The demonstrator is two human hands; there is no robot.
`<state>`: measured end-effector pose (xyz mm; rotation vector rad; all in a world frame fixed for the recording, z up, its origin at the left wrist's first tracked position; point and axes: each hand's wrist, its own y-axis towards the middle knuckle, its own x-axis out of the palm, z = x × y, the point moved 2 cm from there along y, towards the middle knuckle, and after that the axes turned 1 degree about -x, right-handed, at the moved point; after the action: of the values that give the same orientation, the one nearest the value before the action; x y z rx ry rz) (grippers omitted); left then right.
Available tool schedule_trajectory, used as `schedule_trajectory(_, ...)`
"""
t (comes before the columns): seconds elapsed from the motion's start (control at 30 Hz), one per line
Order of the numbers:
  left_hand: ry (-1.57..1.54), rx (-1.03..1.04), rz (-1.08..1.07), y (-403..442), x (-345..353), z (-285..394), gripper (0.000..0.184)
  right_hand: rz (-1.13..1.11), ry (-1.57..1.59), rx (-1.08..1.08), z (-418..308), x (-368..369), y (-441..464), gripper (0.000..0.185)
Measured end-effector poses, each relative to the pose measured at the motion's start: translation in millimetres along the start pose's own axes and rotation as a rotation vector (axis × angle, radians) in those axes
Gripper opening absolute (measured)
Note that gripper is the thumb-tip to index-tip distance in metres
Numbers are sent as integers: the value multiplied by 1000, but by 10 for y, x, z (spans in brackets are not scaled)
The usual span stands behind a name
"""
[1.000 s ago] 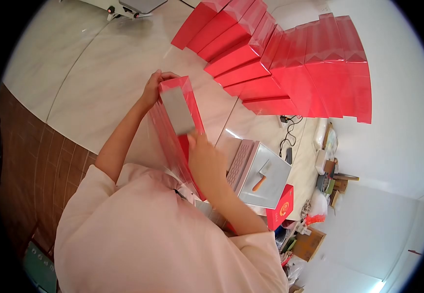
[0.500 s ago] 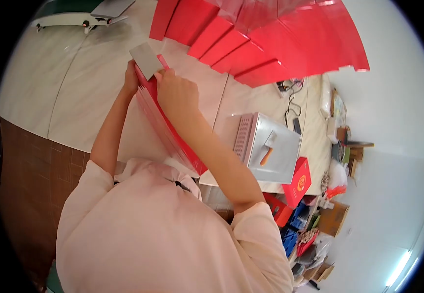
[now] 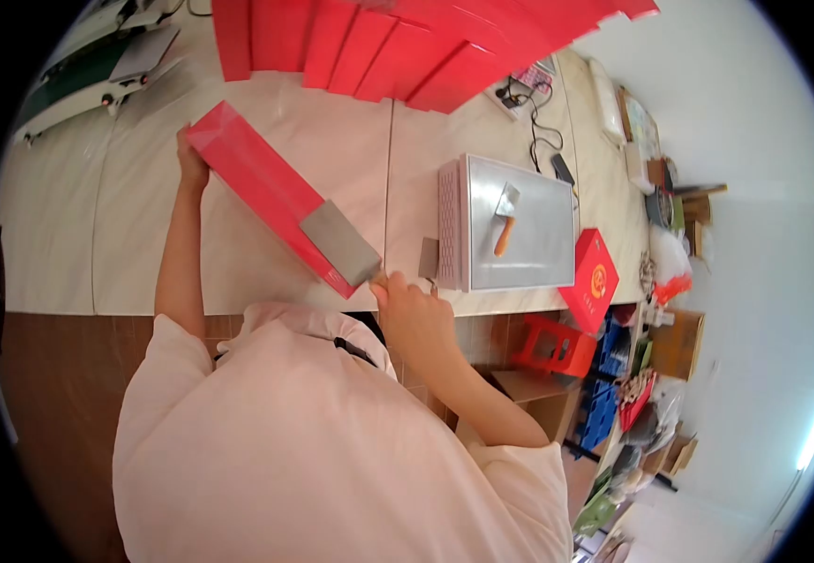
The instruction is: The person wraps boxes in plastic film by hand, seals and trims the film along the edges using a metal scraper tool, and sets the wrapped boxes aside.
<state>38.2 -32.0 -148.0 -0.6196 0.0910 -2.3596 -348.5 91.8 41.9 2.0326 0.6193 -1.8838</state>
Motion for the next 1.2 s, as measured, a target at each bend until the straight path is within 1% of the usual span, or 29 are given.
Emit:
schedule_trajectory(0.07, 37, 147, 26, 234, -204, -229, 51, -84, 41, 103, 72, -33, -276, 30)
schedule_trajectory(0.1, 63, 219, 33, 308, -273, -310, 48, -77, 49, 127, 177, -23, -408, 30)
schedule_trajectory(0.17, -29, 199, 13, 466, -400, -414, 44, -32, 134, 95, 372, 70, -622, 29)
schedule_trajectory(0.2, 10, 259, -52, 607, -601, -560, 50, -14, 132, 127, 555, 158, -684, 29)
schedule_trajectory(0.23, -12, 276, -97, 789, -802, -714, 57, 70, 234, 185, 805, 278, -723, 30)
schedule_trajectory(0.27, 20, 328, -180, 854, -919, -843, 60, 161, 325, 241, 1084, 387, -771, 31)
schedule_trajectory(0.3, 205, 316, -303, 972, -1078, -823, 63, 258, 370, 373, 1361, 517, -779, 33)
schedule_trajectory(0.33, 56, 229, -242, 724, -968, -695, 62, 360, 416, 495, 1664, 644, -738, 35)
schedule_trajectory(0.37, 21, 167, -119, 549, -904, -588, 66, 377, 477, 688, 1974, 769, -683, 40)
schedule_trajectory(0.4, 49, 140, -92, 429, -822, -573, 68, 448, 569, 804, 2336, 959, -643, 52)
schedule_trajectory(0.43, 87, 120, -49, 293, -826, -535, 71, 470, 569, 813, 2640, 1107, -614, 52)
schedule_trajectory(0.5, 251, 179, -18, -20, -856, -517, 78, 542, 231, 973, 3090, 1317, -508, 55)
schedule_trajectory(0.53, 254, 197, -10, -154, -898, -513, 78, 524, 227, 1041, 3220, 1373, -438, 57)
schedule_trajectory(0.57, 313, 156, 14, -275, -966, -542, 78, 500, 225, 1109, 3320, 1425, -380, 58)
schedule_trajectory(0.63, 395, 103, 42, -462, -1113, -609, 79, 467, 256, 1118, 3422, 1481, -259, 57)
schedule_trajectory(0.7, 411, 78, 77, -641, -1275, -671, 77, 336, 238, 1132, 3473, 1528, -178, 54)
schedule_trajectory(0.77, 406, 63, 137, -795, -1457, -730, 75, 193, 152, 980, 3541, 1658, -149, 51)
schedule_trajectory(0.83, 387, 39, 166, -981, -1455, -717, 69, 138, 142, 956, 3422, 1564, -105, 50)
schedule_trajectory(0.9, 360, 48, 212, -1225, -1391, -724, 62, 185, -159, 1075, 3264, 1451, 135, 52)
schedule_trajectory(0.97, 363, -3, 217, -1451, -1313, -759, 59, 459, -99, 830, 2723, 1020, 469, 60)
schedule_trajectory(1.03, 332, -64, 202, -1637, -1258, -908, 55, 576, 370, 391, 2019, 651, 938, 66)
schedule_trajectory(1.07, 321, -106, 179, -1699, -1241, -1025, 54, 544, 674, 284, 1468, 487, 1160, 65)
schedule_trajectory(1.1, 306, -171, 164, -1763, -1190, -1098, 52, 433, 753, 142, 884, 317, 1369, 67)
schedule_trajectory(1.13, 281, -231, 107, -1827, -1166, -1209, 51, 274, 766, 80, 323, 110, 1507, 69)
schedule_trajectory(1.17, 259, -223, 124, -1906, -1126, -1260, 51, 240, 729, -72, -118, 64, 1618, 73)
schedule_trajectory(1.2, 260, -328, 45, -1991, -1077, -1329, 50, 245, 678, -216, -530, 37, 1760, 78)
